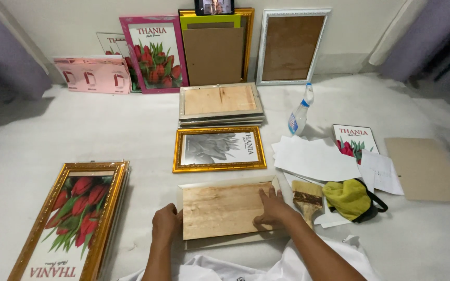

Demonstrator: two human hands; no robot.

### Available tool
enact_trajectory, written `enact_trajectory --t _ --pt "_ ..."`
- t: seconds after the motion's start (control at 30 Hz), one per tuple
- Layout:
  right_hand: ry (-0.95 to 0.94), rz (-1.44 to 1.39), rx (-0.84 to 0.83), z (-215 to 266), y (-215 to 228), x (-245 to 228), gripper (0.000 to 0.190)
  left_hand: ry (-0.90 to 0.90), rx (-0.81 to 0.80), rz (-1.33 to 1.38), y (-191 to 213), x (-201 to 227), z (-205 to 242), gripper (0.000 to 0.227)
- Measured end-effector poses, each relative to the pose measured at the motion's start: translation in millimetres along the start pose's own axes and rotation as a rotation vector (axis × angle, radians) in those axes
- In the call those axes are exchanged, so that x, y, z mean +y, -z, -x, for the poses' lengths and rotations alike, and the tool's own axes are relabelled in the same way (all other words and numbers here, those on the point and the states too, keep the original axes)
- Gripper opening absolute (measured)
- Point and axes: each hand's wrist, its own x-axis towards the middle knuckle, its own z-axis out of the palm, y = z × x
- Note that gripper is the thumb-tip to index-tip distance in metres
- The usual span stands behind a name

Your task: Cleaning and assembling picture frames by inserting backing boards.

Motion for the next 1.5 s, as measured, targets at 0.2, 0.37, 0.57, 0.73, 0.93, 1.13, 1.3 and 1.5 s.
enact_trajectory --t 0.2,0.37,0.57,0.73,0.93,1.13,1.3,1.5 --pt "0.008 -0.004 0.033 -21.6 -12.8 10.5 0.125 0.037 -0.035 -0.045 9.1 7.7 6.7 0.042" --pt "-0.020 -0.016 -0.007 -2.0 3.7 0.8 0.120 0.068 -0.026 0.313 16.9 22.6 5.8 0.046" --pt "-0.015 0.006 0.009 -5.0 0.2 1.2 0.117 0.050 -0.041 0.430 5.4 25.1 1.5 0.058" --pt "-0.027 -0.038 0.009 -8.7 -1.4 3.0 0.114 0.033 -0.038 0.097 -19.3 3.9 -24.5 0.069" --pt "-0.008 -0.007 0.030 -9.4 -0.3 1.7 0.114 0.089 -0.073 0.281 -4.9 20.4 -5.4 0.054" --pt "-0.025 -0.018 0.010 2.4 7.9 -1.7 0.110 0.035 -0.042 0.203 -15.5 12.5 -14.4 0.048" --pt "0.061 -0.256 0.155 -9.2 10.4 14.2 0.092 0.026 -0.095 0.593 3.6 29.6 5.6 0.041" --pt "-0.065 -0.417 0.119 64.5 56.1 -24.2 0.074 0.041 -0.025 0.515 -2.9 20.1 1.3 0.033"
